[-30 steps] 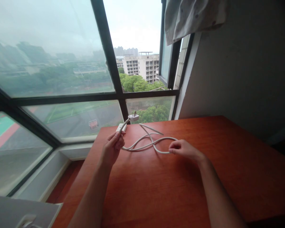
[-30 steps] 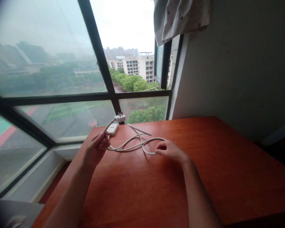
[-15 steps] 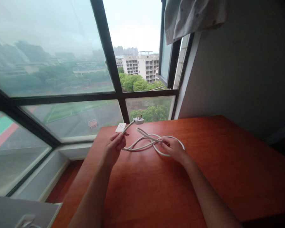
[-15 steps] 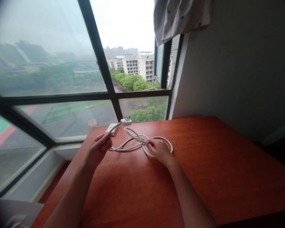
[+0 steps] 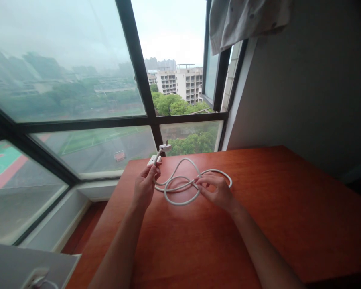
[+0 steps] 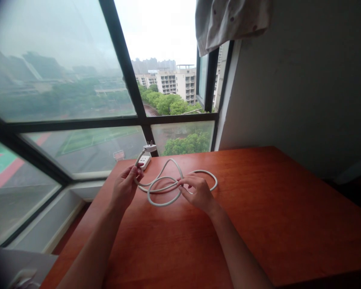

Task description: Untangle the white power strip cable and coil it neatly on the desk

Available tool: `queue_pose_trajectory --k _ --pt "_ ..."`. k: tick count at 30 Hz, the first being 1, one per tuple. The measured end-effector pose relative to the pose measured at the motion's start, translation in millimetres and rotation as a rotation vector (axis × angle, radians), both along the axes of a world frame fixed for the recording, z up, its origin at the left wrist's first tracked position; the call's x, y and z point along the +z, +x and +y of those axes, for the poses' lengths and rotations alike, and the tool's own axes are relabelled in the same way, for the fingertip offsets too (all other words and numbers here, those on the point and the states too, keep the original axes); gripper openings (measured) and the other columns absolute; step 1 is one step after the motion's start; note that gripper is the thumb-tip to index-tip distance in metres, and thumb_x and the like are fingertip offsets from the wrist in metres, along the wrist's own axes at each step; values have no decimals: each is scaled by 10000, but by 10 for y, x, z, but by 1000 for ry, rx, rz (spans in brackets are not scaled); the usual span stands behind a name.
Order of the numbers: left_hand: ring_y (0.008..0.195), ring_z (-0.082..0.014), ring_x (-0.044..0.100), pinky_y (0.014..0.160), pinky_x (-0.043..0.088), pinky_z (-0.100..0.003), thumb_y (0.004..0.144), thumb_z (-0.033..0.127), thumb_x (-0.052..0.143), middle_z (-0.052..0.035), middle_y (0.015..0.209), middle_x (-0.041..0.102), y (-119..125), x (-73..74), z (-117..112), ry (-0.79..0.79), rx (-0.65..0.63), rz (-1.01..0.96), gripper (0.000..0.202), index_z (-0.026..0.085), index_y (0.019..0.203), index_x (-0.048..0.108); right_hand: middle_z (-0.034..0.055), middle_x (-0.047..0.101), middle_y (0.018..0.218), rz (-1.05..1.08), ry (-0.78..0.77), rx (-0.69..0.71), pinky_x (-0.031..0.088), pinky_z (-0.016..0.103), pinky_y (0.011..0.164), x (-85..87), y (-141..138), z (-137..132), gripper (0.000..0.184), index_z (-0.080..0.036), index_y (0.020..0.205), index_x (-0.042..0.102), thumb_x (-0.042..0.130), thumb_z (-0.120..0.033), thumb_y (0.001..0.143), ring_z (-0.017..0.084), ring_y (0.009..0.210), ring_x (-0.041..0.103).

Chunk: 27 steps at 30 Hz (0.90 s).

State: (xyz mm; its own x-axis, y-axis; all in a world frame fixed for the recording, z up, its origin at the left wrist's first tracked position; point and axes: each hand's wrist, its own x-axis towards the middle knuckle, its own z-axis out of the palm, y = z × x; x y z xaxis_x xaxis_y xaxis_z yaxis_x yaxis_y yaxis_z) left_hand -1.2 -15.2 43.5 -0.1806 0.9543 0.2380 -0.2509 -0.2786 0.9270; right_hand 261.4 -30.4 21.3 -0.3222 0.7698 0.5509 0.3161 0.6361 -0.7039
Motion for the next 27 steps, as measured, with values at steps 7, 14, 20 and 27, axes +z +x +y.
queue_pose_trajectory --k 7,14,20,27 --pt "649 -136 519 612 419 -242 804 383 686 -33 711 601 81 160 -210 62 -111 382 293 141 965 718 71 719 943 204 -214 -59 518 291 646 -56 -80 19 304 -230 1102 658 644 -303 808 186 792 655" --pt "808 -188 598 740 466 -290 923 326 518 -112 913 669 486 198 -387 334 -360 845 253 171 949 715 65 701 930 470 -496 28 530 327 756 -27 36 65 347 -192 1041 647 701 -357 741 220 892 656" --pt "845 -199 608 751 439 -282 970 282 400 -109 910 670 658 20 -411 379 -420 1060 272 184 1032 646 58 686 989 605 -518 127 521 370 838 -50 62 19 355 -225 1048 655 748 -322 720 241 965 634" --pt "764 -167 590 671 415 -240 965 266 383 -55 865 646 698 18 -464 284 -417 1143 206 200 896 566 54 689 954 673 -522 157 534 378 796 -125 -6 32 371 -229 1034 656 779 -304 692 239 908 645"
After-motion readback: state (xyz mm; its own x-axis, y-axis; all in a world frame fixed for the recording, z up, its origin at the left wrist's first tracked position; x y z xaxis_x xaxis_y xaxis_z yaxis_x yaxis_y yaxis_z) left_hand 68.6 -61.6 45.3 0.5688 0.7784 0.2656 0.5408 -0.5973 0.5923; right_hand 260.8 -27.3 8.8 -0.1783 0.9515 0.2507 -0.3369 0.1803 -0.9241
